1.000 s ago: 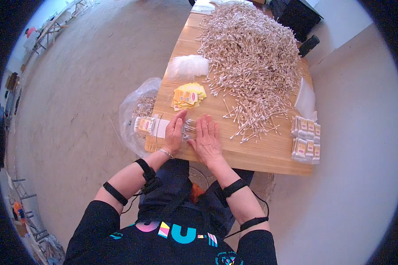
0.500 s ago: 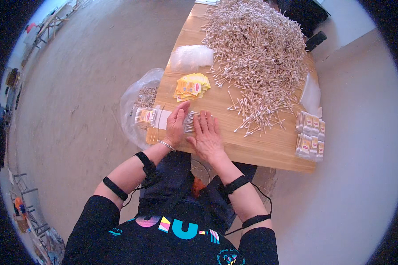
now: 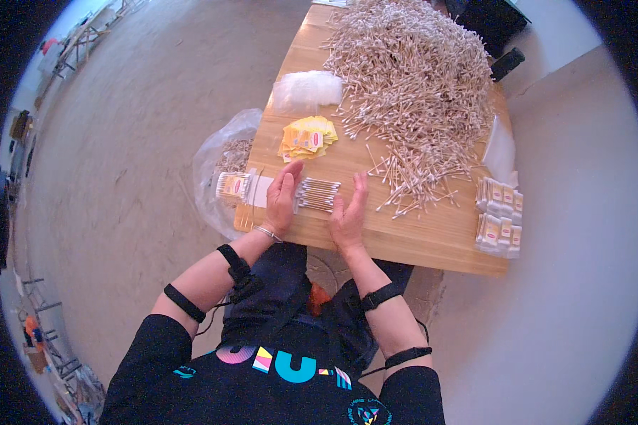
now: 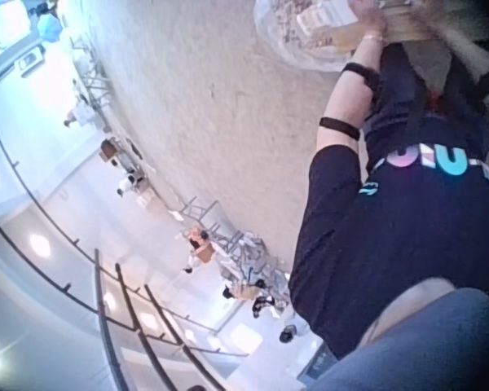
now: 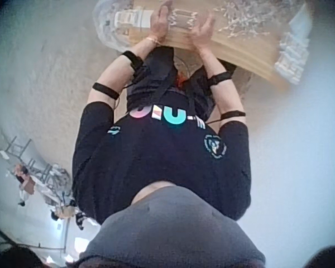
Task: The person gathers cotton swabs into a bundle, aligns them on a paper card, and slides them into a plastic bag. They then set the package aside and begin gathering more swabs for the next bundle.
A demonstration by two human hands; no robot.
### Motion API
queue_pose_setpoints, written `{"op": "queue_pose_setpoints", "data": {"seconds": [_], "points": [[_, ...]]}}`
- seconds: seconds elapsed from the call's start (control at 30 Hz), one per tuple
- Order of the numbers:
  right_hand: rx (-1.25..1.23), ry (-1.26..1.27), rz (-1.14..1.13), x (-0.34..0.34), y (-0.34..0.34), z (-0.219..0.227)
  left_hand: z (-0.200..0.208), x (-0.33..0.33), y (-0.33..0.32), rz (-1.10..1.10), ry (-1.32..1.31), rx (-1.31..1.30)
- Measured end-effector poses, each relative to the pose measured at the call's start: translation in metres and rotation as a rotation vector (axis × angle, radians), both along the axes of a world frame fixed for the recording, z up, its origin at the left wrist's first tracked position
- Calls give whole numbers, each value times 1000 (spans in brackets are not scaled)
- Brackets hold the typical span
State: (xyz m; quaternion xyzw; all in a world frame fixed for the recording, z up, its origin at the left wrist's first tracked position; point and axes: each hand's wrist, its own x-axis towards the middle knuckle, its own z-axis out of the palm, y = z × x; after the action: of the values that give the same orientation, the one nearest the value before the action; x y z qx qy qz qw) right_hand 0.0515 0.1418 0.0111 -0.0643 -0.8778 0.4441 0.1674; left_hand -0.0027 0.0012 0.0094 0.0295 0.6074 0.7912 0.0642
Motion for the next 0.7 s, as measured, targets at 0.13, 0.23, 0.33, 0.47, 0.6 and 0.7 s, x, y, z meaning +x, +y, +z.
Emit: {"op": "queue_pose_setpoints", "data": {"seconds": [0.13,0.23,0.33,0.47,0.6,0.7], "points": [[-378,34,-74,-12,-15,-5,0,0,1,-13,3,24],[-500,66,-35,-16,-29,-9,1,1,0,-27,-9,25],[-619,105,-2,-18,-31,-9,0,1,-2,-35,-10,47],[-574,155,-81,-24,-13,-11,-1,1,3,-15,-10,122],[-575,126,-68,-31,-13,-4,-5,-1,-1,-6,8,105],[-446,105,-17,-29,-12,-4,-3,-1,-2,-28,-11,95]]}}
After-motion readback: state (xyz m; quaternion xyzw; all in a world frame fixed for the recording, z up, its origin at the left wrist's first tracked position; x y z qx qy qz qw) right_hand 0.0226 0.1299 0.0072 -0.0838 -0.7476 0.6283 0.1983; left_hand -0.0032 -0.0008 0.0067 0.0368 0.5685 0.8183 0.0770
